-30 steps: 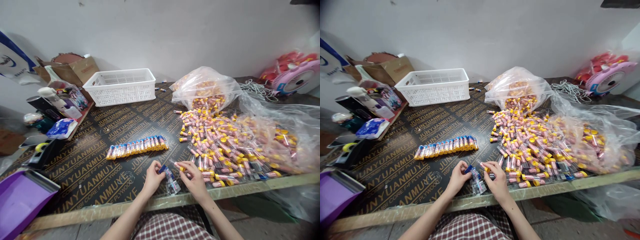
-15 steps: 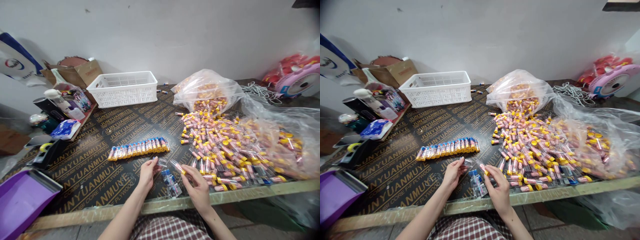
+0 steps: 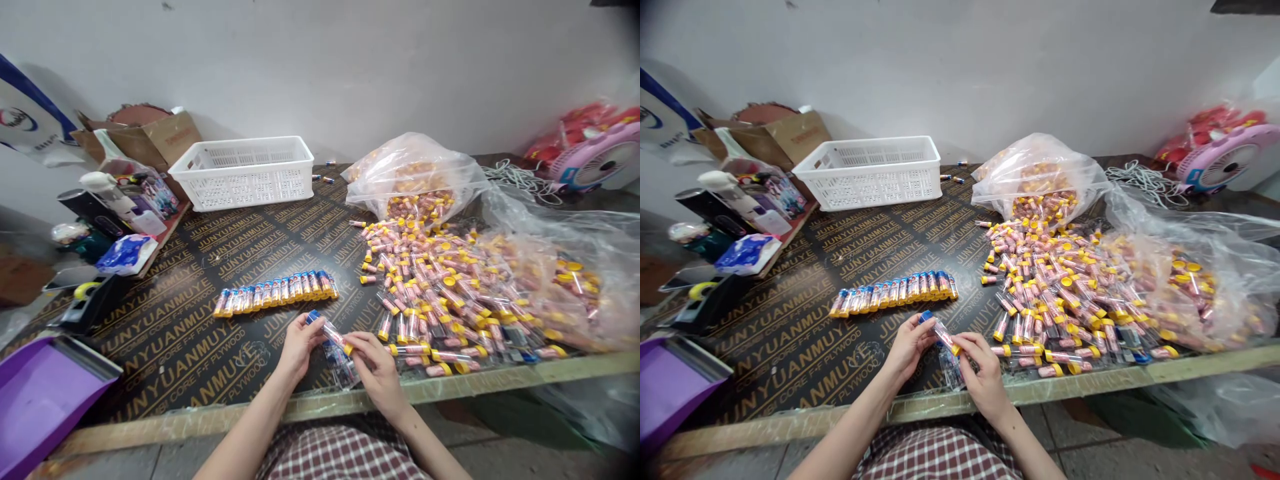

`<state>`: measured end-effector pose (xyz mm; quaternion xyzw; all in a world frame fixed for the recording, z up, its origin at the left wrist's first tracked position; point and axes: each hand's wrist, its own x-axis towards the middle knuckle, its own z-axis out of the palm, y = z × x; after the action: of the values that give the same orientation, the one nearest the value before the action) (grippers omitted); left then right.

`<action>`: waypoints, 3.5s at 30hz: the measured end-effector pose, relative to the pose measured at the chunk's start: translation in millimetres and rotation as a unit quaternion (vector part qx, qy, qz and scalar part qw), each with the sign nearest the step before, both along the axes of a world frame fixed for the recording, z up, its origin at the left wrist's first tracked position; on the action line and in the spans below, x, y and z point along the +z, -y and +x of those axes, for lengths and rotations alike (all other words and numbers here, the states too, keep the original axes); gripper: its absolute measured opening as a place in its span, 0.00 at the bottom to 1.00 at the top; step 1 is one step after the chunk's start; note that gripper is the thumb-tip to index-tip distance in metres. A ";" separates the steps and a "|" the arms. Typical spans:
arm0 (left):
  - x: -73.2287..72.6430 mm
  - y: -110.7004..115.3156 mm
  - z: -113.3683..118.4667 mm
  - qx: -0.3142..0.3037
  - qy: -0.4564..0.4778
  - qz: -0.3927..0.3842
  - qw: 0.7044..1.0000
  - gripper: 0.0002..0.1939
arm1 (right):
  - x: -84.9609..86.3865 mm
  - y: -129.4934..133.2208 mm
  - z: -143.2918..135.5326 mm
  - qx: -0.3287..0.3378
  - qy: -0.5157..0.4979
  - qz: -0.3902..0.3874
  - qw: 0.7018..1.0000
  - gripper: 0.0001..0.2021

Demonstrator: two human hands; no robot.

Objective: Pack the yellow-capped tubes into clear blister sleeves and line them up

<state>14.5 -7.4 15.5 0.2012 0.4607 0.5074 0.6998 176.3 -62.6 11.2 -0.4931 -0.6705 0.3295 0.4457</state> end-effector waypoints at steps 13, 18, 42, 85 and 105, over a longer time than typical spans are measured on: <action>12.4 18.0 9.7 -0.207 -0.013 0.004 0.978 0.20 | 5.8 -10.8 7.4 0.090 0.005 0.031 0.995 0.42; 13.5 22.3 12.4 -0.220 -0.004 -0.007 0.976 0.19 | 5.7 -8.4 8.6 0.125 -0.002 0.007 0.992 0.41; 14.3 24.3 13.6 -0.215 -0.012 -0.009 0.976 0.21 | 1.2 -6.4 3.8 0.113 -0.076 -0.005 0.991 0.40; -15.1 -6.0 -9.1 -0.039 -0.068 -0.016 0.997 0.21 | 7.6 -28.3 29.0 -0.121 0.072 -0.011 0.990 0.08; -9.4 -7.3 -8.4 0.028 -0.008 -0.059 0.998 0.18 | 14.4 -4.9 -1.2 -0.085 0.036 0.108 0.990 0.16</action>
<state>6.1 -0.2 6.1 0.1503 0.5007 0.4975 0.6923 175.1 -57.7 25.6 -0.5092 -0.6729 0.1983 0.4985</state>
